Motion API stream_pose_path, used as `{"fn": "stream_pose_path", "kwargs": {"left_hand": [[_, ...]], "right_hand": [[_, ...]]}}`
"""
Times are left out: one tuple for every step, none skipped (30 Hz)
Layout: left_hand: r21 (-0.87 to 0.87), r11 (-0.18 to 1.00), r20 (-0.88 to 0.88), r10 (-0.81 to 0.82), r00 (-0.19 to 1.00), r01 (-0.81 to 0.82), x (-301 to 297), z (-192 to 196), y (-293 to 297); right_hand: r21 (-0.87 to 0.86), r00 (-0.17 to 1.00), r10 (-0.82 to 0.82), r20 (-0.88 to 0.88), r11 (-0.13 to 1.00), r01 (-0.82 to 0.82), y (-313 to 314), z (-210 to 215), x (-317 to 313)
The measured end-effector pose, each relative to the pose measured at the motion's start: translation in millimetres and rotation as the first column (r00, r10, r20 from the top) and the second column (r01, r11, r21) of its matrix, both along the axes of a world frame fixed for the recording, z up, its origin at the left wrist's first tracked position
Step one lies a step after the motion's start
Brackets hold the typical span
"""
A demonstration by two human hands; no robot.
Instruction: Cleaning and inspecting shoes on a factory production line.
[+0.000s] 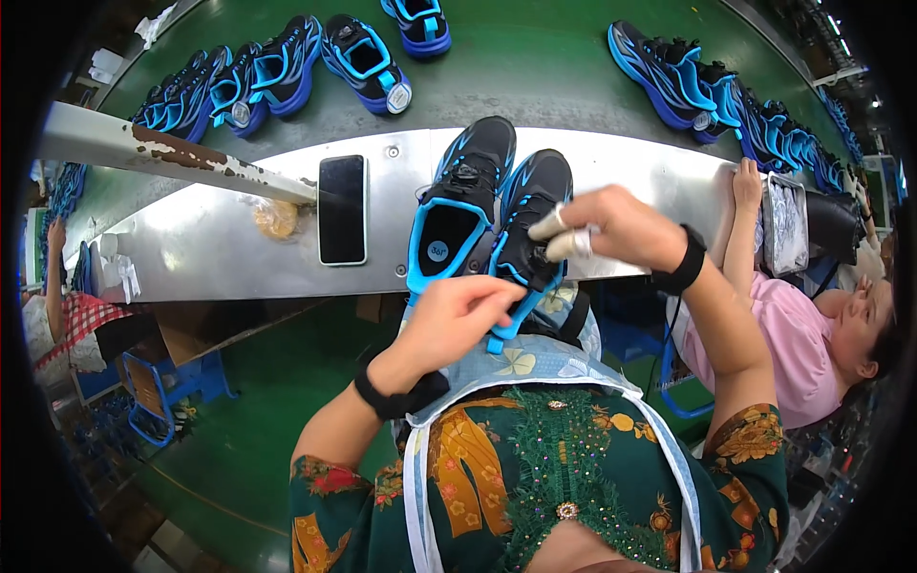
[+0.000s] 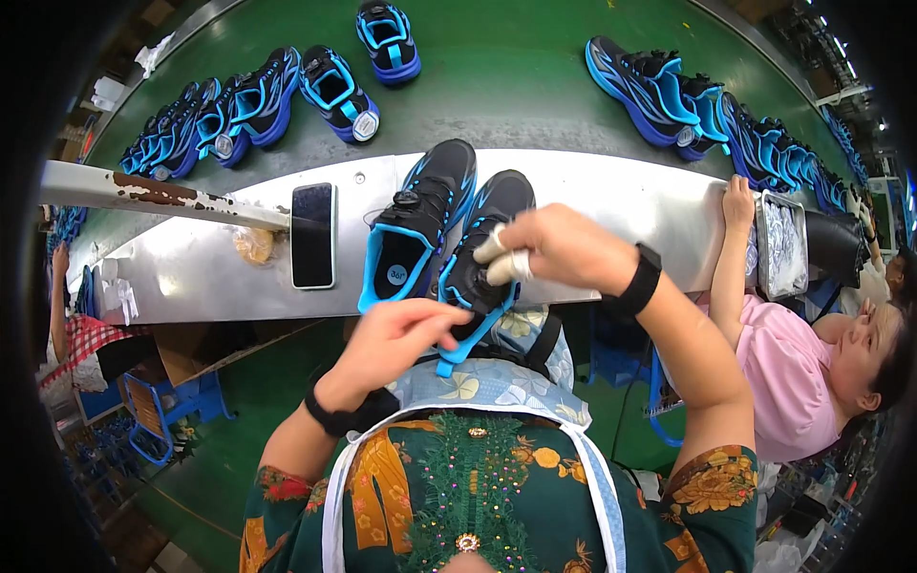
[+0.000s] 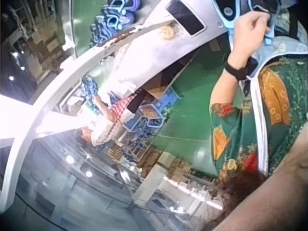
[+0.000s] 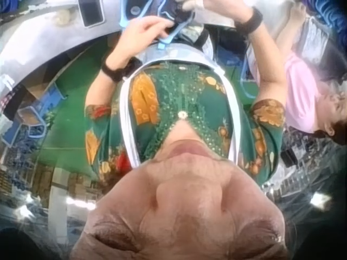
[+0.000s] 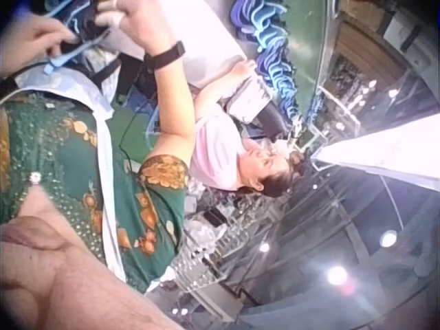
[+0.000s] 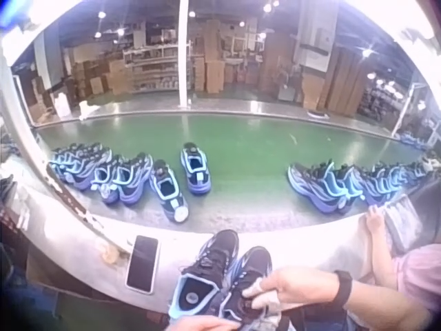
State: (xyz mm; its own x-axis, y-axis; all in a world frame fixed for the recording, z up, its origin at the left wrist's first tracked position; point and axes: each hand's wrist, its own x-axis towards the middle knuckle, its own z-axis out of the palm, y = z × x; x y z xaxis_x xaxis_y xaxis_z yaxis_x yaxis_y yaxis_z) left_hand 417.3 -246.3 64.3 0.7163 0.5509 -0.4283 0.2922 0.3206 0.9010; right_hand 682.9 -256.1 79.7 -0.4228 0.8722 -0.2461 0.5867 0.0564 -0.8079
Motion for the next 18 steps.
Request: {"fn": "stream_pose_path", "kwargs": {"left_hand": [[0.184, 0.976, -0.004, 0.121, 0.993, -0.118, -9, 1, 6], [0.361, 0.904, 0.016, 0.238, 0.971, -0.228, -17, 1, 12], [0.640, 0.714, -0.039, 0.398, 0.917, -0.283, -17, 6, 21], [0.832, 0.491, -0.029, 0.503, 0.864, -0.258, -14, 2, 33], [0.823, 0.473, 0.010, 0.545, 0.839, -0.316, -7, -7, 41], [0.811, 0.450, 0.043, 0.592, 0.805, -0.374, -4, -22, 47], [0.765, 0.569, -0.085, 0.554, 0.828, -0.302, -10, -50, 54], [0.697, 0.679, -0.207, 0.499, 0.841, -0.231, -18, -70, 62], [0.622, 0.757, -0.292, 0.464, 0.837, -0.202, -21, -70, 65], [0.621, 0.758, -0.295, 0.463, 0.836, -0.200, -18, -63, 64], [0.450, 0.847, -0.285, 0.435, 0.854, -0.282, -12, -52, 59], [0.263, 0.898, -0.268, 0.420, 0.867, -0.354, -9, -45, 53], [0.469, 0.799, -0.109, 0.475, 0.874, -0.376, -9, -50, 43], [0.603, 0.715, -0.089, 0.503, 0.860, -0.356, -14, -51, 38], [0.302, 0.874, -0.146, 0.438, 0.887, -0.382, -11, -34, 33], [-0.034, 0.927, -0.178, 0.362, 0.915, -0.373, -6, -13, 32], [-0.040, 0.927, -0.177, 0.360, 0.916, -0.372, -3, -6, 35], [-0.145, 0.940, -0.218, 0.275, 0.936, -0.310, -1, -2, 41]], "right_hand": [[0.158, 0.999, -0.046, 0.003, 0.986, 0.045, 13, -7, 4], [0.312, 0.996, -0.092, -0.001, 0.946, 0.088, 27, -14, 4], [0.289, 0.995, -0.091, 0.031, 0.954, 0.079, 41, -2, -5], [0.274, 0.993, -0.094, 0.065, 0.959, 0.073, 55, 13, -14], [0.367, 0.995, -0.025, 0.099, 0.930, -0.014, 65, -14, -18], [0.390, 0.993, 0.110, -0.045, 0.917, -0.084, 74, -33, -29], [0.434, 0.983, 0.174, 0.061, 0.882, -0.183, 78, -37, -46], [0.467, 0.958, 0.230, 0.170, 0.838, -0.284, 76, -37, -60], [0.472, 0.951, 0.230, 0.206, 0.828, -0.303, 68, -27, -62], [0.449, 0.940, 0.254, 0.229, 0.829, -0.333, 62, -26, -54], [0.379, 0.933, 0.255, 0.254, 0.861, -0.339, 58, -22, -47], [0.314, 0.923, 0.265, 0.277, 0.884, -0.348, 57, -16, -45], [0.281, 0.924, 0.261, 0.279, 0.898, -0.338, 56, -14, -45], [0.280, 0.925, 0.258, 0.278, 0.900, -0.335, 59, -16, -46], [0.249, 0.951, 0.252, 0.176, 0.924, -0.291, 59, -21, -46], [0.215, 0.967, 0.242, 0.075, 0.943, -0.253, 60, -23, -45], [0.175, 0.967, 0.253, 0.011, 0.952, -0.251, 60, -19, -40], [0.197, 0.958, 0.245, -0.147, 0.957, -0.214, 60, -22, -37]]}}
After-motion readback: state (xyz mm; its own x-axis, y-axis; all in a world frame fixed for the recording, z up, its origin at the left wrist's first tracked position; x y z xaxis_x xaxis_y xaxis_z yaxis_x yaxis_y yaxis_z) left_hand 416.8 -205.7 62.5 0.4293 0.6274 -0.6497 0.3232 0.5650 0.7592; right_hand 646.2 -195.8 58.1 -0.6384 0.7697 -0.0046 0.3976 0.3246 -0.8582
